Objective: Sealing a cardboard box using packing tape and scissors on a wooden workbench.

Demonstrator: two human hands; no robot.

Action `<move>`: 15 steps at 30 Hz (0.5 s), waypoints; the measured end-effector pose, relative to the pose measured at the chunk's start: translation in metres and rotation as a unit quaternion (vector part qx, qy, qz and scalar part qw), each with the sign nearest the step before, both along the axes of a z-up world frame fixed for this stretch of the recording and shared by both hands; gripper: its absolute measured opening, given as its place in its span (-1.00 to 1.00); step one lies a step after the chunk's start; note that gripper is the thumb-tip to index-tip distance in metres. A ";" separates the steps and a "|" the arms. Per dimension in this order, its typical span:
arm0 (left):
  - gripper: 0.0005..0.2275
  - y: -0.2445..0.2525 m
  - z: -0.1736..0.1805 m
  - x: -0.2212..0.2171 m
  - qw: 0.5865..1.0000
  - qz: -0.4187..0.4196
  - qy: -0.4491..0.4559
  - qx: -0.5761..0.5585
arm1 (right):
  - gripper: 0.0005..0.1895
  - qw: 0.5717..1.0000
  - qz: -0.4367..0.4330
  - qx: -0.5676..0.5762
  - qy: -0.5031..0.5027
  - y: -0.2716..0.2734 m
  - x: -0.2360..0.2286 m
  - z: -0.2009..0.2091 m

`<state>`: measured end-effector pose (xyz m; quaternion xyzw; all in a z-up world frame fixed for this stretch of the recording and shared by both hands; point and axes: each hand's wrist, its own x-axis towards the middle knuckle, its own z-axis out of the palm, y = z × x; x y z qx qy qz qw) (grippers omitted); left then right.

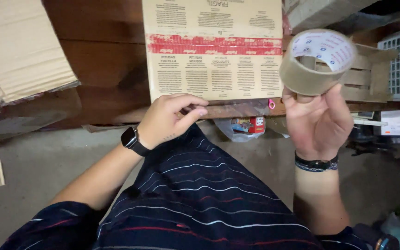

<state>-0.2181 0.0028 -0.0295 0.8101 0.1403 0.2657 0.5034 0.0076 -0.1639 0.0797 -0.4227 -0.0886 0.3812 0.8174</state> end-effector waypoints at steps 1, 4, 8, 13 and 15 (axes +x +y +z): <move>-0.81 -0.004 0.003 0.004 1.000 0.001 0.003 -0.017 | -0.14 1.000 -0.012 -0.006 0.003 0.001 -0.001 0.004; -0.82 -0.015 0.017 0.016 1.000 0.002 -0.005 -0.007 | -0.30 0.989 0.051 -0.016 -0.136 -0.015 0.008 -0.002; -0.73 -0.027 0.034 0.032 1.000 -0.001 -0.001 -0.021 | -0.66 0.958 0.041 0.017 -0.282 -0.056 0.036 -0.042; -0.61 -0.039 0.067 0.058 0.998 -0.006 -0.058 -0.017 | -0.73 0.849 0.103 -0.091 -0.510 -0.087 0.044 -0.036; -0.59 -0.050 0.069 0.076 0.996 0.004 -0.084 0.001 | -0.74 0.843 0.119 -0.058 -0.521 -0.088 0.048 -0.031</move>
